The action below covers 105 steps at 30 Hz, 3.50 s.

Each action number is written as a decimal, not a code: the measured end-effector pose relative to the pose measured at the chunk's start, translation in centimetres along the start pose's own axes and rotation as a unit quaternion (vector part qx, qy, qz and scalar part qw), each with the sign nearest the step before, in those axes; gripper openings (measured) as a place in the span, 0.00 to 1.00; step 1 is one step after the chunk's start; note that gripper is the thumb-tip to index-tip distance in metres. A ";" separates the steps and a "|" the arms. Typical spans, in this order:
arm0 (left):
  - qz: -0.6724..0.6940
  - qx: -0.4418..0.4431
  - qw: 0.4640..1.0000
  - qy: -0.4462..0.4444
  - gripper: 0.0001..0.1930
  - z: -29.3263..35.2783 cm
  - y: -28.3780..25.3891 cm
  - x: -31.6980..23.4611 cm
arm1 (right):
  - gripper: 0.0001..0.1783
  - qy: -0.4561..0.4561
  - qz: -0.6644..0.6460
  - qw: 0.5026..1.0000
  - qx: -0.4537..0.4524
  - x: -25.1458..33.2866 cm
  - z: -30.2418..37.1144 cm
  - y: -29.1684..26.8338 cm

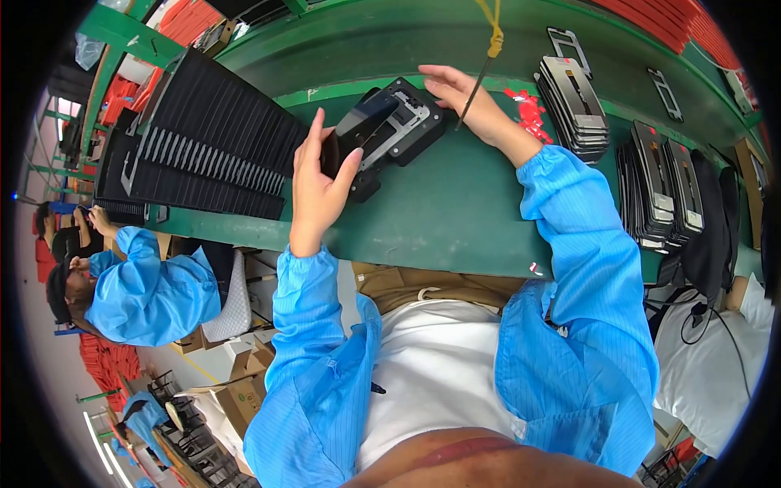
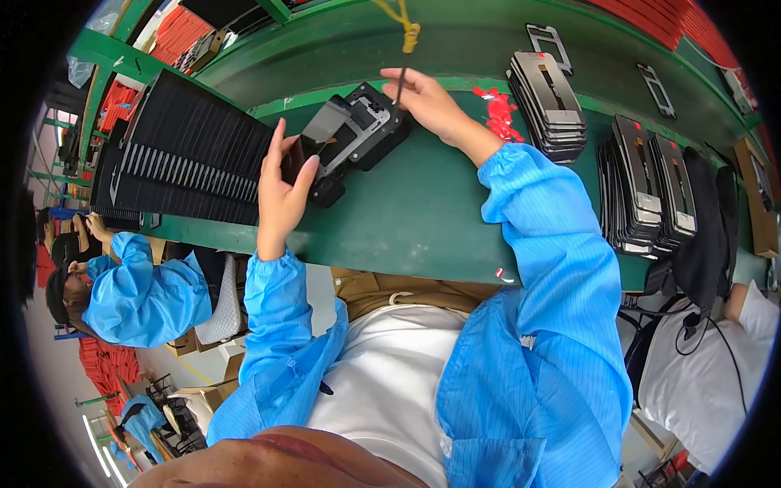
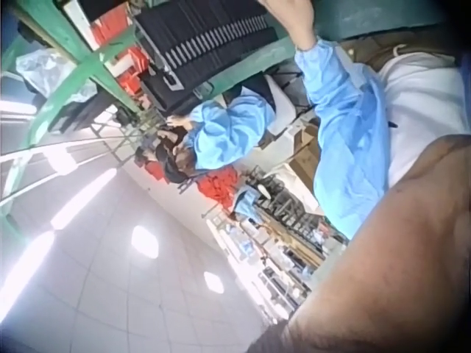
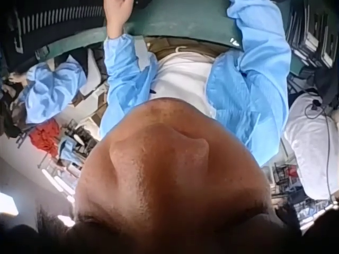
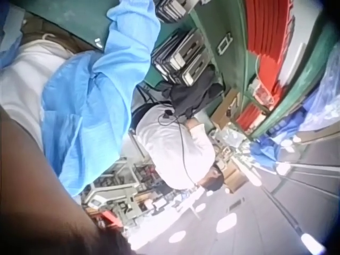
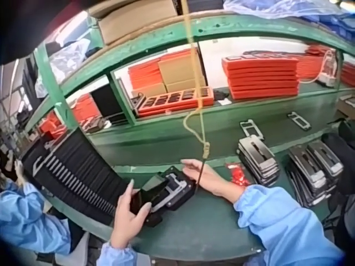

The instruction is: Assembling electronic components and housings on a production line.

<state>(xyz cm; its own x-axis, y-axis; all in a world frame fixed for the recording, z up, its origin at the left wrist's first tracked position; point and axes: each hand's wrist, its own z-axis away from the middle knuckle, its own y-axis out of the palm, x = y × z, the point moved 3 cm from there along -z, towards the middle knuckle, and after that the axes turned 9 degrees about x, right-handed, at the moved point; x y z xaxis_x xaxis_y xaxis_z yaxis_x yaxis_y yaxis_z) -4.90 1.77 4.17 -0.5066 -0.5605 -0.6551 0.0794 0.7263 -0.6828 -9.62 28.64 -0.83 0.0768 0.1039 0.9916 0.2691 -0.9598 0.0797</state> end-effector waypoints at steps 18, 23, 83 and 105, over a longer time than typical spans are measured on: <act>-0.181 0.012 0.981 0.071 0.43 -3.2 3.1 -1.9 | 0.30 0.072 -0.070 0.994 0.047 -1.9 -0.7 0.0; -0.169 0.011 0.984 0.057 0.44 -2.2 2.5 -1.7 | 0.30 0.050 -0.036 0.996 0.057 -1.5 -0.7 0.4; -0.137 0.061 0.989 0.001 0.35 0.4 -0.8 0.5 | 0.13 -0.160 0.072 0.972 0.155 6.9 2.4 5.9; 0.006 0.075 0.994 -0.077 0.34 0.0 -1.5 2.7 | 0.12 -0.178 0.088 0.975 0.097 3.1 3.7 9.2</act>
<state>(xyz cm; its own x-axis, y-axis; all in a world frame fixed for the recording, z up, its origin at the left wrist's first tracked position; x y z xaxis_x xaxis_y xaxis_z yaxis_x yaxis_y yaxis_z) -6.42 -0.83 3.38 -0.3685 -0.6143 -0.6978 0.2177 0.6727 -0.7072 -3.34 21.14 2.60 0.4572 0.0595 0.8874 0.3957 -0.9072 -0.1430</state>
